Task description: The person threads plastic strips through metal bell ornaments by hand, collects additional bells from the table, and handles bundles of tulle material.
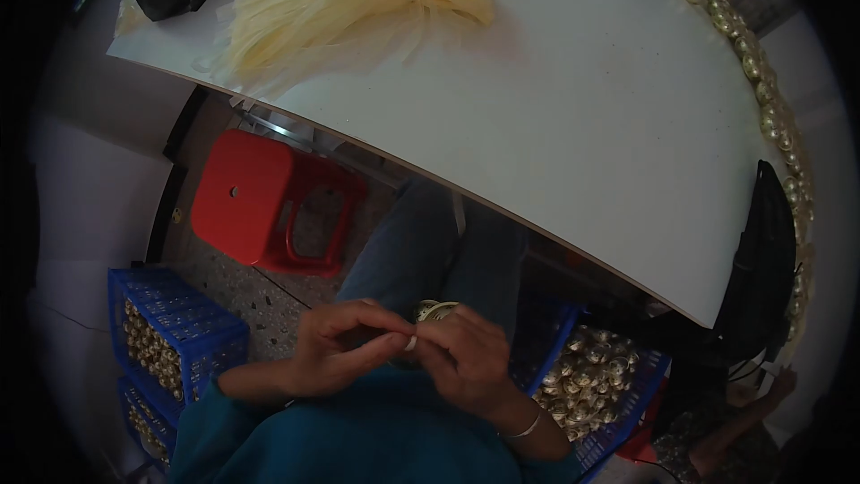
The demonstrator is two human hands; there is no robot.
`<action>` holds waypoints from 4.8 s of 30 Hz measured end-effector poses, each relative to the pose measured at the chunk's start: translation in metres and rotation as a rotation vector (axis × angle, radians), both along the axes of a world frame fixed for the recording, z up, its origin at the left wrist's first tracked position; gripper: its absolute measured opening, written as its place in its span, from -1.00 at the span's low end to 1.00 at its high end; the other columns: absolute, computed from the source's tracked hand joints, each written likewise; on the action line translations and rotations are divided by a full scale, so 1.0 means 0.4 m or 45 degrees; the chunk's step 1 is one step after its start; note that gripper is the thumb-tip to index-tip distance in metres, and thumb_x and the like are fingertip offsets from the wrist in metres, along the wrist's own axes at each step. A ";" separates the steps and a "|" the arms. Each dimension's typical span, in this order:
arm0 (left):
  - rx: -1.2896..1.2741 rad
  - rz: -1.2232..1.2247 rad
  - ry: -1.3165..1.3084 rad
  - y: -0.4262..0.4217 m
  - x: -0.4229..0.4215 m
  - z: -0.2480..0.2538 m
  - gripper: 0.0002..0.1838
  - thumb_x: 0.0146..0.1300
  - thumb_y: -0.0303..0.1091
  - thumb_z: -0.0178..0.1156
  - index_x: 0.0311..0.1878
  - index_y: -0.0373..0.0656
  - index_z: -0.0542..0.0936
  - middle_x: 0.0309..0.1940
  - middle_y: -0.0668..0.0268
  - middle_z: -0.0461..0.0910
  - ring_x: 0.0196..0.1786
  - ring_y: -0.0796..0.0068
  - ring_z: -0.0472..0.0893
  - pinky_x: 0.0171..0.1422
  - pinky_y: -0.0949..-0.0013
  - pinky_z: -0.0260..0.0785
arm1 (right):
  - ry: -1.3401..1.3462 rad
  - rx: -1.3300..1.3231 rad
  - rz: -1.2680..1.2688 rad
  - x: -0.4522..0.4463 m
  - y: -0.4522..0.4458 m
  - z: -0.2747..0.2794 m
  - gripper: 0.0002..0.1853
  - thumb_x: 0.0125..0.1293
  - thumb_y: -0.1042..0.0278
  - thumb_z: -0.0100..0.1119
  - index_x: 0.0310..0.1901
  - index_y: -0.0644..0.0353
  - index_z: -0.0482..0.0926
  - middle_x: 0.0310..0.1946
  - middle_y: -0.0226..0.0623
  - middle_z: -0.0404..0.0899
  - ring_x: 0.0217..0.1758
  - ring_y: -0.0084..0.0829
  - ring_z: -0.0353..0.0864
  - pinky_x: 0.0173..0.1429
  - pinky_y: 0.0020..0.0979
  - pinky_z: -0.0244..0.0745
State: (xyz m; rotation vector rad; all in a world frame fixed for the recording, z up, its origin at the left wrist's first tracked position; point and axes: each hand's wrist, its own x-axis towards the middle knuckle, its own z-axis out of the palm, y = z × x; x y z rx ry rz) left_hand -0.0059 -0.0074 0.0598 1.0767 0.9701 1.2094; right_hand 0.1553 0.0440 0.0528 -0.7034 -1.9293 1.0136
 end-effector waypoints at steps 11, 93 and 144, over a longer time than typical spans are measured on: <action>0.355 0.009 0.383 -0.001 0.003 0.004 -0.81 0.00 -0.58 0.20 -0.26 -0.28 0.48 -0.33 0.16 0.49 -0.36 0.43 0.56 -0.39 0.50 0.45 | 0.246 -0.718 0.305 0.025 0.000 -0.007 -0.90 0.07 0.48 0.24 -0.41 0.28 0.53 -0.54 -0.34 0.55 -0.53 -0.63 0.49 -0.49 -0.62 0.34; 0.379 -0.542 1.247 -0.037 0.003 -0.143 -0.46 0.04 -0.28 0.25 0.11 -0.13 0.35 -0.02 0.16 0.42 -0.02 0.31 0.44 -0.04 0.32 0.36 | -0.087 -0.528 -0.318 0.180 0.003 0.089 -0.87 0.07 0.51 0.20 -0.30 0.31 0.59 -0.55 -0.24 0.60 -0.53 -0.62 0.56 -0.51 -0.70 0.35; 0.141 -0.137 0.507 0.029 -0.103 -0.259 -0.43 -0.03 -0.54 0.21 0.10 -0.17 0.27 0.18 0.12 0.24 0.25 0.13 0.25 0.26 0.25 0.15 | -0.683 -0.822 0.045 -0.064 0.057 -0.125 -0.88 0.02 0.44 0.24 -0.46 0.29 0.52 -0.60 -0.41 0.53 -0.55 -0.73 0.46 -0.49 -0.65 0.32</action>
